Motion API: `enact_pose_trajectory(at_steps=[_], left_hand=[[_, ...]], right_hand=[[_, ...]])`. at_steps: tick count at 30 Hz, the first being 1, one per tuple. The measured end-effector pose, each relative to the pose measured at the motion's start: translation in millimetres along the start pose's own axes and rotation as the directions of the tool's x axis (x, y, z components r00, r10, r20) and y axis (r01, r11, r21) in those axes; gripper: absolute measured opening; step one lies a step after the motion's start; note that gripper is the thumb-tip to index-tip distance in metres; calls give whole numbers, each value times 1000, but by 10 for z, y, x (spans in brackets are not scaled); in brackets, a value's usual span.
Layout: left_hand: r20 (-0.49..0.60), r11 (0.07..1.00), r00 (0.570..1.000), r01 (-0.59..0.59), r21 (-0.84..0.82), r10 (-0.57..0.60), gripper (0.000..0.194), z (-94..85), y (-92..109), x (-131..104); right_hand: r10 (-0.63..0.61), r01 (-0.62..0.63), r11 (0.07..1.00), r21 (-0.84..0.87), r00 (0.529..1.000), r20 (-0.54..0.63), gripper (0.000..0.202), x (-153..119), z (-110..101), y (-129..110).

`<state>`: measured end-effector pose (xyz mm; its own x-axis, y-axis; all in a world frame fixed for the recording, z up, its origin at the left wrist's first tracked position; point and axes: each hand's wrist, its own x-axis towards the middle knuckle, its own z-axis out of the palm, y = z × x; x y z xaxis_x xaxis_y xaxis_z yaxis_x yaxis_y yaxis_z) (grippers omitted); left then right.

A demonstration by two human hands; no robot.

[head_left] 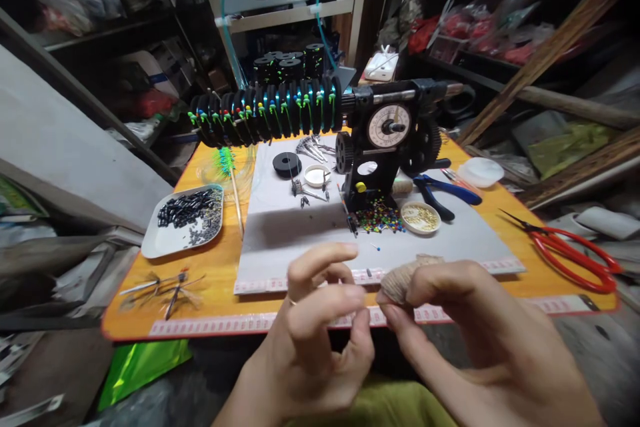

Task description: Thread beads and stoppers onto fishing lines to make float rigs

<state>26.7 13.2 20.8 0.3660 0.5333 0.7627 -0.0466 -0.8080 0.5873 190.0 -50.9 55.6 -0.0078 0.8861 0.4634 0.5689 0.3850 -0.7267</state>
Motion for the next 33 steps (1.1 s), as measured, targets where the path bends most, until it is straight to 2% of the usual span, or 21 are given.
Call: enact_pose_trajectory(at_steps=[3,6,9,12,15,17,19,21,23,24,26,27,30,33], left_hand=[[158,986,981,-132,101,115,70,-31,-37,114],[271,949,946,-238,209,178,56,-117,-86,249],[331,905,917,-320,281,222,46,-239,-74,373],[368,900,904,-332,283,218,27,-343,-12,441],[351,927,922,-265,265,163,20,-376,23,425],[297,945,951,-176,274,90,15,-356,25,387],[218,960,976,-60,273,-1,11,-322,33,355],[143,971,987,36,237,-71,11,-298,60,340],[96,978,989,97,184,-116,12,-295,99,338],[85,979,988,116,167,-131,12,-303,118,339],[72,976,984,150,156,-163,12,-329,142,336],[69,974,982,163,157,-175,12,-345,148,332],[71,968,978,180,174,-195,13,-386,145,316],[68,963,977,186,195,-202,13,-401,136,309]], right_hand=[[0,0,1000,-2,999,50,24,66,-97,-32],[-39,48,994,-96,995,97,24,164,-180,-58],[-79,99,982,-163,989,124,24,260,-223,-71],[-52,76,984,-160,988,147,21,319,-224,-66],[31,-30,999,-12,988,149,19,332,-175,-49],[83,-98,985,142,990,112,21,325,-107,-36],[118,-118,948,294,993,17,22,311,-22,-26],[104,-59,928,368,989,-105,25,291,53,-17],[-44,90,961,261,983,-178,33,265,92,-5],[-152,176,973,151,975,-162,38,251,93,4],[-328,324,943,-73,943,-57,46,220,67,30],[-373,368,917,-156,928,-1,48,207,46,48],[-402,406,871,-276,913,76,46,191,-18,119],[-384,404,871,-280,915,126,35,218,-63,175]])
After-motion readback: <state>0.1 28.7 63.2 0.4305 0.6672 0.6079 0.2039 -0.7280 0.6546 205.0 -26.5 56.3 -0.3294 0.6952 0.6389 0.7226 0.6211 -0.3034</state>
